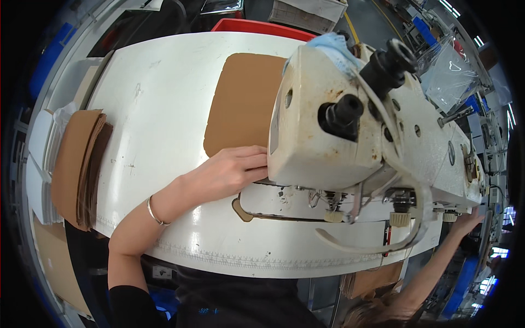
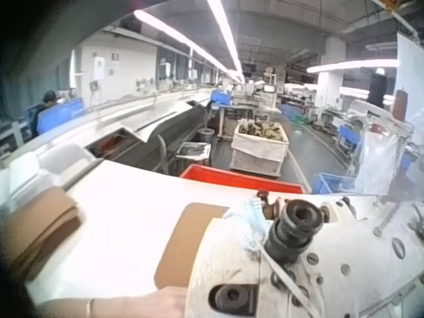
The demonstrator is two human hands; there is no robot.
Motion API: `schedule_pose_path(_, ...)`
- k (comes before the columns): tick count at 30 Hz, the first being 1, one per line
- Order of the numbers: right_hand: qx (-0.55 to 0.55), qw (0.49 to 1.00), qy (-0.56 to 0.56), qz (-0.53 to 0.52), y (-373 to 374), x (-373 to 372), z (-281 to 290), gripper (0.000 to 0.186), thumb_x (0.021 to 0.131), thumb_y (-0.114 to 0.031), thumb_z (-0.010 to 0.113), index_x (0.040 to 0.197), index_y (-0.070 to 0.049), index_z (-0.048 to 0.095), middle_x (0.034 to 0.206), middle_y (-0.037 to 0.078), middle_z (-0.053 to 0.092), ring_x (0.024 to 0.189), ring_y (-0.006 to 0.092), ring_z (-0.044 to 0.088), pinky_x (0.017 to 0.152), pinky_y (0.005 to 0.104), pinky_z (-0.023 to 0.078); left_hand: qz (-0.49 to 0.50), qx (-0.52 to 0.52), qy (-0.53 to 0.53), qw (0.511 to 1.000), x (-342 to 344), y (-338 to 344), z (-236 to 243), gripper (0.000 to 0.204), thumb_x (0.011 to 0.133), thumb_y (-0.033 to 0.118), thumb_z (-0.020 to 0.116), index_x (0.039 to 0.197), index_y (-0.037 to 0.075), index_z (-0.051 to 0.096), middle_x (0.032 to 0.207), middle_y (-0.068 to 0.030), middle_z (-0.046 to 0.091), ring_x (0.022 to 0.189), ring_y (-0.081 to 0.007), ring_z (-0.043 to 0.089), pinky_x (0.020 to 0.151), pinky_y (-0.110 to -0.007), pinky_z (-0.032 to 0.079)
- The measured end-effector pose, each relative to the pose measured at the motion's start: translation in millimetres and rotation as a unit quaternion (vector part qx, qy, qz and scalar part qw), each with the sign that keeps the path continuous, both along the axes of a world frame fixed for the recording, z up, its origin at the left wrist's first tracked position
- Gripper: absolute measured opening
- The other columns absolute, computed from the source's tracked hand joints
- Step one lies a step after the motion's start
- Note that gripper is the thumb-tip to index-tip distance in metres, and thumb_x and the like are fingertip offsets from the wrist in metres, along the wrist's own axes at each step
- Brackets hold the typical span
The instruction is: Sewing rectangular leather patches using an industrial sewing machine.
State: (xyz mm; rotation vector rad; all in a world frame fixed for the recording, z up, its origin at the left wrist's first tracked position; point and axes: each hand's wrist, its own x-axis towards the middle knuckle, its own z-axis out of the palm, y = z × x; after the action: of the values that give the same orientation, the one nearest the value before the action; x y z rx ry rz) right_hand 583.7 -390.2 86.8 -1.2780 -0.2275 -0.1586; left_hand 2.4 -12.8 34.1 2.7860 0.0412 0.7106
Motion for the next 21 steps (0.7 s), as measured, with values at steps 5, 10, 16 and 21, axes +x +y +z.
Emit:
schedule_pose_path(5,-0.146,0.979,0.111,0.094,-17.1,59.5,55.5,0.049,0.097,-0.039,0.049,0.130,-0.002,0.049,0.132,0.012,0.053,0.121,0.0266,0.050,0.101,0.0447,0.039,-0.012,0.016,0.013,1.000,2.0,3.7,-5.1,0.029,0.066,-0.002,0.061,0.094,-0.003,0.069,0.105,-0.0093,0.064,0.104,-0.0233,0.059,0.086,-0.031,0.053)
schedule_pose_path(10,-0.052,0.998,0.010,0.029,-34.0,37.5,-0.3,0.048,0.098,-0.036,0.042,0.129,0.000,0.048,0.128,0.017,0.054,0.117,0.0291,0.052,0.099,0.0435,0.042,-0.010,-0.012,0.005,1.000,0.4,3.0,-11.2,0.030,0.068,-0.001,0.061,0.097,-0.004,0.069,0.105,-0.0099,0.064,0.104,-0.0228,0.059,0.087,-0.030,0.053)
schedule_pose_path(16,-0.211,0.966,0.121,0.092,-44.9,128.8,83.0,0.046,0.099,-0.037,0.040,0.129,-0.003,0.049,0.126,0.013,0.056,0.114,0.0272,0.055,0.097,0.0413,0.045,-0.007,-0.002,-0.011,1.000,-2.1,1.5,-15.9,0.030,0.070,0.001,0.061,0.099,-0.005,0.068,0.105,-0.0098,0.064,0.104,-0.0217,0.059,0.086,-0.030,0.053)
schedule_pose_path(21,-0.143,0.972,0.157,0.100,-62.9,151.9,73.3,0.045,0.095,-0.036,0.055,0.125,-0.002,0.052,0.115,0.011,0.062,0.105,0.0249,0.061,0.089,0.0397,0.050,-0.016,0.008,0.001,1.000,-2.7,4.7,-17.9,0.030,0.071,0.001,0.061,0.100,-0.005,0.068,0.107,-0.0099,0.065,0.104,-0.0212,0.059,0.085,-0.029,0.054)
